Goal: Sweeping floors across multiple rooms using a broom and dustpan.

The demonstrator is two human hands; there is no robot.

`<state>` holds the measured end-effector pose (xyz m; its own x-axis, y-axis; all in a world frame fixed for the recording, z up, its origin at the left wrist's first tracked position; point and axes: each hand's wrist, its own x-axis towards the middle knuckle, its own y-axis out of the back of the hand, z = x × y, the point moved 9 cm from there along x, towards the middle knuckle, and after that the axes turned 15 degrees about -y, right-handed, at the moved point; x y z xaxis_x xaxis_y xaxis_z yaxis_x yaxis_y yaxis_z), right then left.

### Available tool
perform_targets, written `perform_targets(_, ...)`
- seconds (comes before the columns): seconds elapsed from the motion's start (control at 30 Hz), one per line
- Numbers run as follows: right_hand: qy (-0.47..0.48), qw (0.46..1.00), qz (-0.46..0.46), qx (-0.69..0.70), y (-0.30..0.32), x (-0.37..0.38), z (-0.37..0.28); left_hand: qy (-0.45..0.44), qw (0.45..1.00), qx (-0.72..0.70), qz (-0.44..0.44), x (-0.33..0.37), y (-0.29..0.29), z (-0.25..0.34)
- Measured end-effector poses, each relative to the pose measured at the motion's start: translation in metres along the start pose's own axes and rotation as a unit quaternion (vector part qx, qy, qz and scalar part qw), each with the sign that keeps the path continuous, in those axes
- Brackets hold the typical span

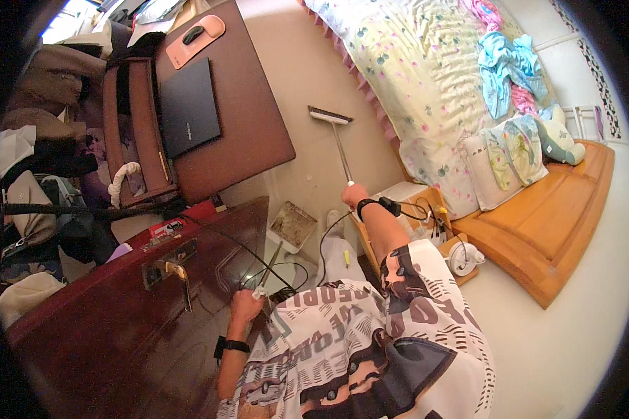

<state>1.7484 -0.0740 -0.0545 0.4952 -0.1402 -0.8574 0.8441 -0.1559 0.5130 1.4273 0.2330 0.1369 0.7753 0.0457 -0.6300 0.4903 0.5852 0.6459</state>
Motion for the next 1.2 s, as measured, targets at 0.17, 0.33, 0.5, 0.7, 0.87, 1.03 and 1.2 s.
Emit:
perform_targets(0.17,-0.049,0.998,0.003,0.029,-0.088,-0.023,0.029,-0.006,0.999,-0.016,0.030,-0.015,-0.028,-0.006)
perform_targets(0.33,-0.134,0.981,-0.032,0.136,-0.159,-0.088,0.060,-0.003,0.999,0.007,0.036,-0.070,-0.059,-0.028)
perform_targets(0.5,-0.023,0.995,0.094,0.021,-0.212,-0.126,0.077,-0.013,0.998,-0.028,0.058,-0.096,-0.106,-0.039)
perform_targets(0.7,-0.006,0.997,-0.069,0.023,-0.376,-0.254,0.131,0.006,0.997,-0.032,0.072,-0.100,-0.125,-0.058)
perform_targets(0.87,-0.003,0.998,-0.036,0.053,-0.399,-0.340,0.181,0.023,0.997,-0.034,0.066,-0.097,-0.134,-0.080)
perform_targets(1.03,-0.012,0.990,0.018,0.141,-0.358,-0.358,0.210,0.038,0.997,-0.020,0.066,-0.139,-0.165,-0.067)
perform_targets(1.2,-0.094,0.965,0.029,0.244,-0.359,-0.283,0.214,0.015,0.994,-0.058,0.092,-0.238,-0.206,-0.041)
